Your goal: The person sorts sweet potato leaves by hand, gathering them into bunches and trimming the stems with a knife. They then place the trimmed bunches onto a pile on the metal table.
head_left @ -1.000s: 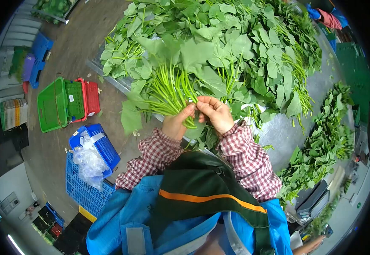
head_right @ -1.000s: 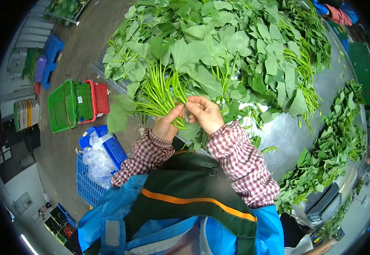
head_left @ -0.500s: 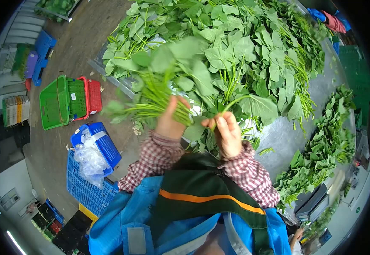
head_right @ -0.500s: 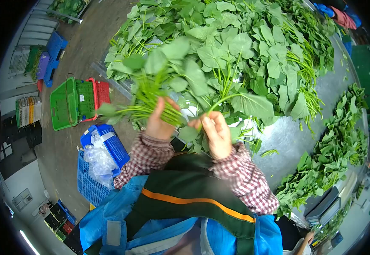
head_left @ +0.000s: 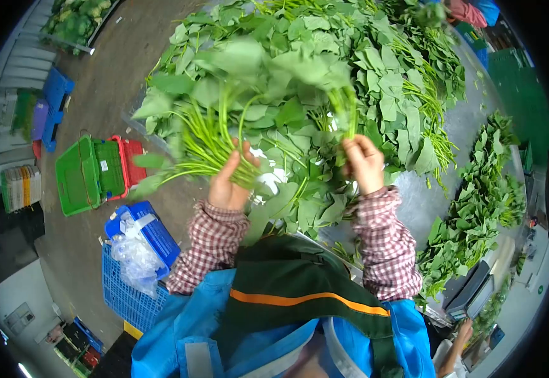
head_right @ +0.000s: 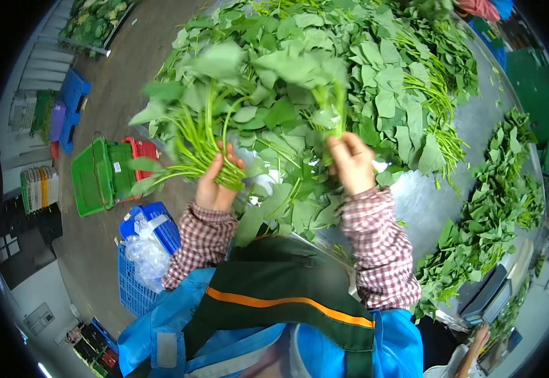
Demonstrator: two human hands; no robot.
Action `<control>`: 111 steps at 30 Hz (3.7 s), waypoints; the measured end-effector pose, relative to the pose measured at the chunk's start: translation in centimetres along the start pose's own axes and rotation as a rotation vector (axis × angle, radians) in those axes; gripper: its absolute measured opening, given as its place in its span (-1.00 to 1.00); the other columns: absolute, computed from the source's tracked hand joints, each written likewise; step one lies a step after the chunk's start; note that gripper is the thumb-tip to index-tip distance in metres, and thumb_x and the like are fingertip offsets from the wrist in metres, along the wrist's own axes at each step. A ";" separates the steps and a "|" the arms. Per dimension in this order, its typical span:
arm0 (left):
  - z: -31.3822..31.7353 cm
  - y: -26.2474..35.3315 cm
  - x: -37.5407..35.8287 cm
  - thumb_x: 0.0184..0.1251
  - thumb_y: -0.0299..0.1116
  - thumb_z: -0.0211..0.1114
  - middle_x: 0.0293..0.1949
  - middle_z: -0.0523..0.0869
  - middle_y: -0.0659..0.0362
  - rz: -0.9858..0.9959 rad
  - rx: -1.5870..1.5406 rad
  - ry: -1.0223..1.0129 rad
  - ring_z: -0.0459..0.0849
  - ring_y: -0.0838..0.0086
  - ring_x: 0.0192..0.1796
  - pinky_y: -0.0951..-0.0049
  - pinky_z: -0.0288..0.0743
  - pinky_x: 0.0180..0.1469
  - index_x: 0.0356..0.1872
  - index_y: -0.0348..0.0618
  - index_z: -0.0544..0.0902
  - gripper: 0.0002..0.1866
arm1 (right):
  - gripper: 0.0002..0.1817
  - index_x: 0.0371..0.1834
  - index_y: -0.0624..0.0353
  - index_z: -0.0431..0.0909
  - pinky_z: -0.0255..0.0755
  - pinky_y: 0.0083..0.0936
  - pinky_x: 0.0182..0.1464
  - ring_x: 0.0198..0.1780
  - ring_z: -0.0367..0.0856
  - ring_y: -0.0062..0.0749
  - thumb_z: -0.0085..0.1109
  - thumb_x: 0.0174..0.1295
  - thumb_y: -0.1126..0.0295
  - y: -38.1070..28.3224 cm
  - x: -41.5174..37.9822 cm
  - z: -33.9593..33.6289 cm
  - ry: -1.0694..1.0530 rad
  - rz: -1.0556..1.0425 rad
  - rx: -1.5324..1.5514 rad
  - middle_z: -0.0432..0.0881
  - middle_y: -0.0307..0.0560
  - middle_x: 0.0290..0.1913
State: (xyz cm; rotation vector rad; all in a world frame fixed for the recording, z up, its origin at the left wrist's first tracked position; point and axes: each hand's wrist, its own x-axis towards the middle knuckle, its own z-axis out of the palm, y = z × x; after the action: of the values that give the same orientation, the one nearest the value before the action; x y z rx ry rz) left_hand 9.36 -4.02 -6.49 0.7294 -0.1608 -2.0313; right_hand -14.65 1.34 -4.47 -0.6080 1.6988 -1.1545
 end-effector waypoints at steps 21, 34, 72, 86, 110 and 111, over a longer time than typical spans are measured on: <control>3.0 -5.4 -2.5 0.16 -0.55 0.18 -0.35 0.59 0.18 0.029 0.393 0.067 0.56 0.53 -0.30 0.57 0.43 -0.26 -0.23 -0.32 0.50 -0.85 | -0.88 -0.34 0.38 0.42 0.47 -0.62 -0.54 -0.59 0.51 -0.53 0.10 0.11 0.55 1.5 -6.4 6.5 -0.064 0.003 0.414 0.53 -0.11 -0.55; -1.1 0.1 -1.2 0.22 -0.38 0.19 -0.38 0.55 0.21 0.189 0.819 0.026 0.49 0.52 -0.40 0.56 0.40 -0.35 -0.24 -0.26 0.49 -0.82 | -0.85 -0.33 0.31 0.39 0.50 -0.57 -0.50 -0.54 0.51 -0.49 0.11 0.05 0.54 2.9 -3.7 2.1 -0.072 -0.017 0.280 0.48 -0.09 -0.47; 0.7 -4.2 -1.3 0.12 -0.38 0.29 -0.20 0.62 0.19 0.054 0.449 0.157 0.57 0.53 -0.18 0.50 0.42 0.03 -0.02 -0.24 0.47 -0.62 | -0.73 -0.06 0.24 0.40 0.26 -0.74 -0.67 -0.66 0.36 -0.65 0.06 0.19 0.42 0.2 -1.0 5.4 -0.245 -0.435 -0.432 0.55 -0.13 -0.30; 4.1 0.9 -3.6 0.26 -0.42 0.08 -0.38 0.62 0.08 0.271 0.186 0.159 0.59 0.42 -0.29 0.46 0.49 -0.22 -0.27 -0.33 0.50 -0.84 | -0.82 -0.20 0.16 0.57 0.32 -0.67 -0.60 -0.66 0.41 -0.62 0.11 0.13 0.45 2.8 -4.7 0.9 -0.513 0.324 -0.318 0.62 -0.19 -0.33; 2.0 1.9 -1.3 0.20 -0.52 0.13 -0.23 0.55 0.13 0.298 0.353 0.088 0.49 0.51 -0.28 0.42 0.43 -0.19 0.02 -0.25 0.36 -0.66 | -0.71 -0.11 0.02 0.49 0.42 -0.37 -0.05 -0.14 0.53 -0.19 0.11 0.07 0.28 6.3 3.3 6.0 -0.531 -0.280 -1.212 0.45 -0.06 -0.05; 2.3 2.1 -1.8 0.19 -0.53 0.13 -0.23 0.55 0.12 0.338 0.380 0.088 0.49 0.50 -0.28 0.40 0.43 -0.19 -0.01 -0.26 0.37 -0.68 | -0.76 -0.16 0.00 0.53 0.43 -0.37 -0.07 -0.15 0.53 -0.19 0.10 0.08 0.32 8.0 4.0 5.7 -0.450 -0.221 -1.107 0.48 -0.08 -0.11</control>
State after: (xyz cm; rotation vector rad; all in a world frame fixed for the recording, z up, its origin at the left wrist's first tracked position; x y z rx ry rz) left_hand 10.36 -4.08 -2.97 0.9537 -0.5912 -1.6586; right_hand -10.30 -0.81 -13.88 -1.6120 1.7778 -0.0600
